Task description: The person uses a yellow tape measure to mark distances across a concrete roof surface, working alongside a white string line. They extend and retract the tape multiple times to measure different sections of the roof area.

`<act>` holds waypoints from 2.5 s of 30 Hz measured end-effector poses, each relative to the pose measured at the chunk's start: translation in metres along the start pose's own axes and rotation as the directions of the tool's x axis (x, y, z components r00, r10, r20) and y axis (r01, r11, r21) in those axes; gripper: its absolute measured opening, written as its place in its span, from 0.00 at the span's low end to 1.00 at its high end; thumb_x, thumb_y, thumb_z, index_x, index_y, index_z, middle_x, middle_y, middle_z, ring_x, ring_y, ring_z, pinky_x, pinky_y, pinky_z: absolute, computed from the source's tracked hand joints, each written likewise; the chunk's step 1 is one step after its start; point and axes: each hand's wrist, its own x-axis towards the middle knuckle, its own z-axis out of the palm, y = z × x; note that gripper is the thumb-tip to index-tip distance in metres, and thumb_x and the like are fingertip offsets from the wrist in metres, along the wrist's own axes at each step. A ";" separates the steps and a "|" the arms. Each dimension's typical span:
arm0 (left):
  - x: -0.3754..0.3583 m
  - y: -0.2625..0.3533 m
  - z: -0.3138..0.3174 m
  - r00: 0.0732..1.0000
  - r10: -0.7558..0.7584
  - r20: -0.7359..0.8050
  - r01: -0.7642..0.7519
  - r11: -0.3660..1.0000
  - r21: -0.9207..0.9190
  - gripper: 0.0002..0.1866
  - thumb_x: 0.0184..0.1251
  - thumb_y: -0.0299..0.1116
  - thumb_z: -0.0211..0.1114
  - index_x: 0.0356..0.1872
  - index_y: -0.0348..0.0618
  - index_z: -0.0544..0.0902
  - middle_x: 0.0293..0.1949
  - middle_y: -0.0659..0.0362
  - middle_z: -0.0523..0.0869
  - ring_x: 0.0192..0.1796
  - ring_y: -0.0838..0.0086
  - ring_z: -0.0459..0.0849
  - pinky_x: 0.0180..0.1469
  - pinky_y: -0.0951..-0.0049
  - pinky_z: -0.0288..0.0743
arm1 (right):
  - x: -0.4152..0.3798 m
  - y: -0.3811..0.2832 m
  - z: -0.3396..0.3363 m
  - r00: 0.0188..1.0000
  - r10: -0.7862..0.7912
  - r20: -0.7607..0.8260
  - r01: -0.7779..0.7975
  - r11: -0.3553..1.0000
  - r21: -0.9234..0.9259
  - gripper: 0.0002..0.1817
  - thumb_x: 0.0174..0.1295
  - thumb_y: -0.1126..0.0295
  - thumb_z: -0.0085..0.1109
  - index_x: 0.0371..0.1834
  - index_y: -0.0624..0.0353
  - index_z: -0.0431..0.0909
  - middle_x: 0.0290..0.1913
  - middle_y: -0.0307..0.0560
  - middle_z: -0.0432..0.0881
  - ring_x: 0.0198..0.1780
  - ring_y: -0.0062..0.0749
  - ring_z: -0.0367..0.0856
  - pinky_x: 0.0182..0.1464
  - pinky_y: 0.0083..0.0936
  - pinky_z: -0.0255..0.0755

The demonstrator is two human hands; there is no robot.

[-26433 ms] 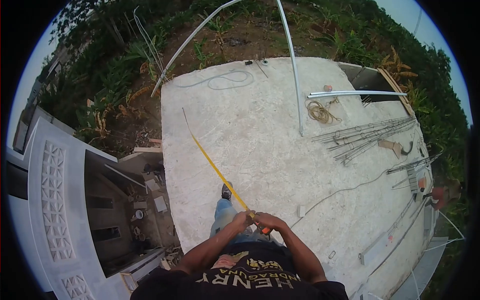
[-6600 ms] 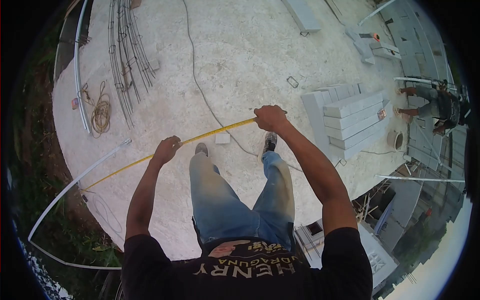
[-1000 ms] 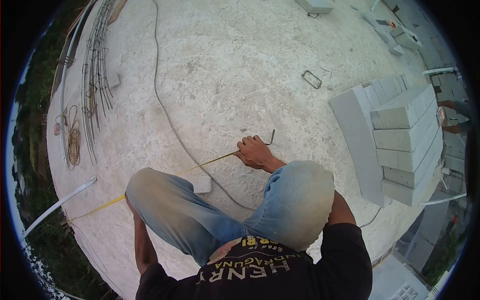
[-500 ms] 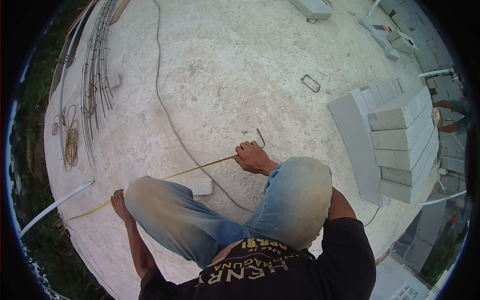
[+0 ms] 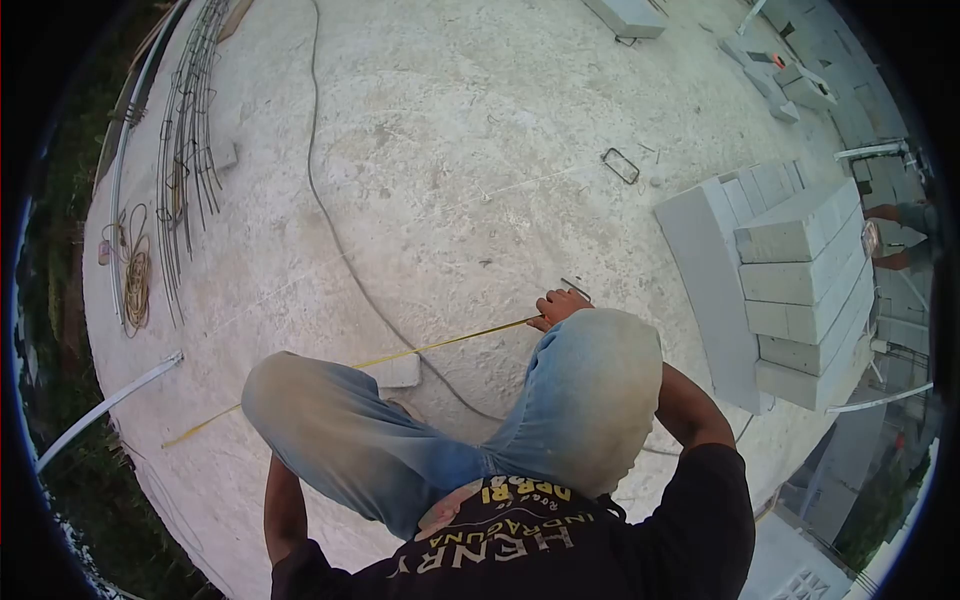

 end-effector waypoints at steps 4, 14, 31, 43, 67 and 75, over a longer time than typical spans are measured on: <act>0.062 0.068 -0.013 0.987 0.057 0.153 -0.043 0.995 -0.092 0.08 0.63 0.34 0.57 0.41 0.45 0.76 0.38 0.53 0.83 0.47 0.59 0.81 0.49 0.59 0.73 | -0.046 0.047 -0.005 0.998 0.044 -0.052 -0.043 0.999 0.017 0.18 0.64 0.52 0.52 0.34 0.58 0.74 0.37 0.49 0.77 0.44 0.44 0.77 0.50 0.40 0.68; 0.157 0.072 -0.022 0.868 0.204 0.453 -0.050 0.943 -0.330 0.07 0.63 0.35 0.59 0.40 0.46 0.77 0.35 0.53 0.83 0.41 0.58 0.83 0.43 0.61 0.76 | -0.084 0.066 0.037 0.965 0.094 -0.244 0.102 0.724 0.682 0.13 0.56 0.61 0.55 0.36 0.60 0.75 0.35 0.54 0.78 0.43 0.47 0.79 0.46 0.38 0.71; 0.312 0.263 -0.111 0.486 0.774 0.405 -0.834 0.549 -0.048 0.22 0.62 0.50 0.62 0.38 0.39 0.73 0.25 0.57 0.83 0.34 0.62 0.85 0.35 0.59 0.76 | 0.022 -0.060 -0.111 0.985 0.169 -0.037 -0.089 0.676 0.732 0.19 0.70 0.58 0.43 0.52 0.62 0.74 0.32 0.59 0.81 0.35 0.51 0.81 0.39 0.42 0.70; 0.196 0.236 -0.209 0.766 0.599 0.234 -0.562 0.800 -0.209 0.31 0.62 0.42 0.63 0.63 0.37 0.67 0.58 0.51 0.77 0.62 0.61 0.73 0.67 0.61 0.63 | 0.070 0.060 -0.031 0.854 0.404 -0.327 -0.152 0.795 0.588 0.15 0.67 0.62 0.46 0.44 0.62 0.77 0.29 0.57 0.80 0.31 0.44 0.80 0.35 0.35 0.70; 0.198 0.196 -0.186 0.788 0.465 0.403 -0.248 0.839 -0.484 0.22 0.66 0.40 0.60 0.58 0.41 0.74 0.46 0.50 0.83 0.48 0.57 0.82 0.49 0.61 0.76 | 0.155 0.092 -0.052 0.869 -0.023 -0.494 -0.153 0.937 -0.313 0.12 0.57 0.73 0.51 0.40 0.48 0.82 0.39 0.40 0.80 0.44 0.37 0.78 0.47 0.39 0.66; 0.197 0.195 -0.188 0.795 0.473 0.379 -0.243 0.822 -0.515 0.22 0.65 0.41 0.60 0.57 0.40 0.76 0.48 0.50 0.83 0.50 0.59 0.81 0.51 0.63 0.75 | 0.117 0.076 -0.034 0.925 0.028 -0.379 -0.166 0.926 -0.338 0.10 0.58 0.72 0.50 0.36 0.50 0.82 0.38 0.40 0.79 0.44 0.37 0.78 0.48 0.40 0.67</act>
